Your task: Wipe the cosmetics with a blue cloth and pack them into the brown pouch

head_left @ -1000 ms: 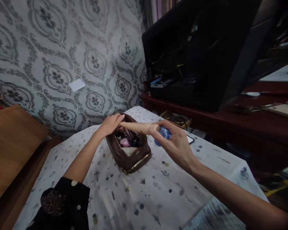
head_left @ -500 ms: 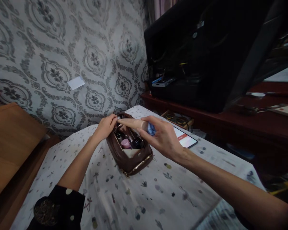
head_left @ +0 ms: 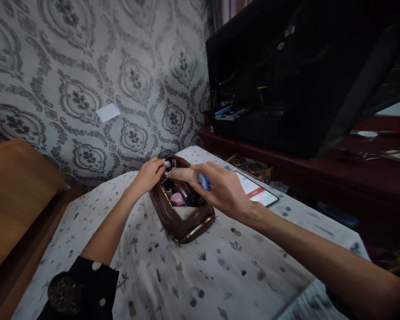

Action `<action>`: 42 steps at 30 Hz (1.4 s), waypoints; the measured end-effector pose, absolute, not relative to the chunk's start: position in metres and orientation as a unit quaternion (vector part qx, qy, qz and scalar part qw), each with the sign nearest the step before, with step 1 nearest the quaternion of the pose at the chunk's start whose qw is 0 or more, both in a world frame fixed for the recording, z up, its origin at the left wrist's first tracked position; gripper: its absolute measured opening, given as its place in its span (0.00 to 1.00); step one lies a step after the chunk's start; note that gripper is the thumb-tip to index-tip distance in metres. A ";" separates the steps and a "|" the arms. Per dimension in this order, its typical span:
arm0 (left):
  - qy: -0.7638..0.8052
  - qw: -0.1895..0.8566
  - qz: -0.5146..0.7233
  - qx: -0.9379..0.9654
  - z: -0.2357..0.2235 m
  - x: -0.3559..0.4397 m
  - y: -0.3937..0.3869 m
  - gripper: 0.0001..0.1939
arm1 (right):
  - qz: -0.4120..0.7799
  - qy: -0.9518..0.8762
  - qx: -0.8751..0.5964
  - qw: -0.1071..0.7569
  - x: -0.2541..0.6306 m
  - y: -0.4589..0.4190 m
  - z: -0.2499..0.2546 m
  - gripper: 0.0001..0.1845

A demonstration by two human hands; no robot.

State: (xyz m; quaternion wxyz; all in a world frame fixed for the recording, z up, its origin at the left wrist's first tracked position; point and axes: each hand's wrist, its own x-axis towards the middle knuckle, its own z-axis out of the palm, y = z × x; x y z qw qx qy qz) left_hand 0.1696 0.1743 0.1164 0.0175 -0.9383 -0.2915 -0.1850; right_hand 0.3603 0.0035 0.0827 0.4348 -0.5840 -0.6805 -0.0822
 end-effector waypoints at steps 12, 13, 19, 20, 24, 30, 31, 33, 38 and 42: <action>-0.212 -0.062 -0.127 -0.967 0.131 0.164 0.166 0.11 | -0.109 -0.664 -0.566 0.476 0.375 0.019 0.167 0.09; -0.215 -0.063 -0.122 -0.967 0.132 0.164 0.166 0.10 | -0.101 -0.668 -0.575 0.461 0.375 0.025 0.176 0.09; -0.242 -0.048 -0.105 -0.963 0.129 0.165 0.174 0.09 | -0.071 -0.727 -0.598 0.330 0.373 0.066 0.212 0.12; -0.243 -0.045 -0.104 -0.964 0.127 0.164 0.175 0.10 | -0.061 -0.729 -0.608 0.309 0.371 0.074 0.216 0.12; -0.232 -0.042 -0.105 -0.966 0.122 0.163 0.180 0.09 | -0.016 -0.729 -0.643 0.234 0.362 0.100 0.229 0.11; -0.229 -0.043 -0.118 -0.965 0.118 0.164 0.182 0.06 | 0.040 -0.752 -0.641 0.146 0.349 0.127 0.230 0.09; -0.230 -0.044 -0.120 -0.965 0.117 0.164 0.182 0.06 | 0.045 -0.753 -0.642 0.139 0.347 0.129 0.229 0.10; -0.230 -0.048 -0.124 -0.964 0.116 0.164 0.182 0.06 | 0.049 -0.757 -0.637 0.136 0.343 0.133 0.224 0.12; -0.227 -0.055 -0.133 -0.963 0.116 0.163 0.179 0.06 | 0.026 -0.753 -0.643 0.138 0.335 0.142 0.212 0.17; -0.220 -0.050 -0.129 -0.966 0.117 0.164 0.176 0.07 | -0.001 -0.738 -0.663 0.125 0.332 0.155 0.193 0.20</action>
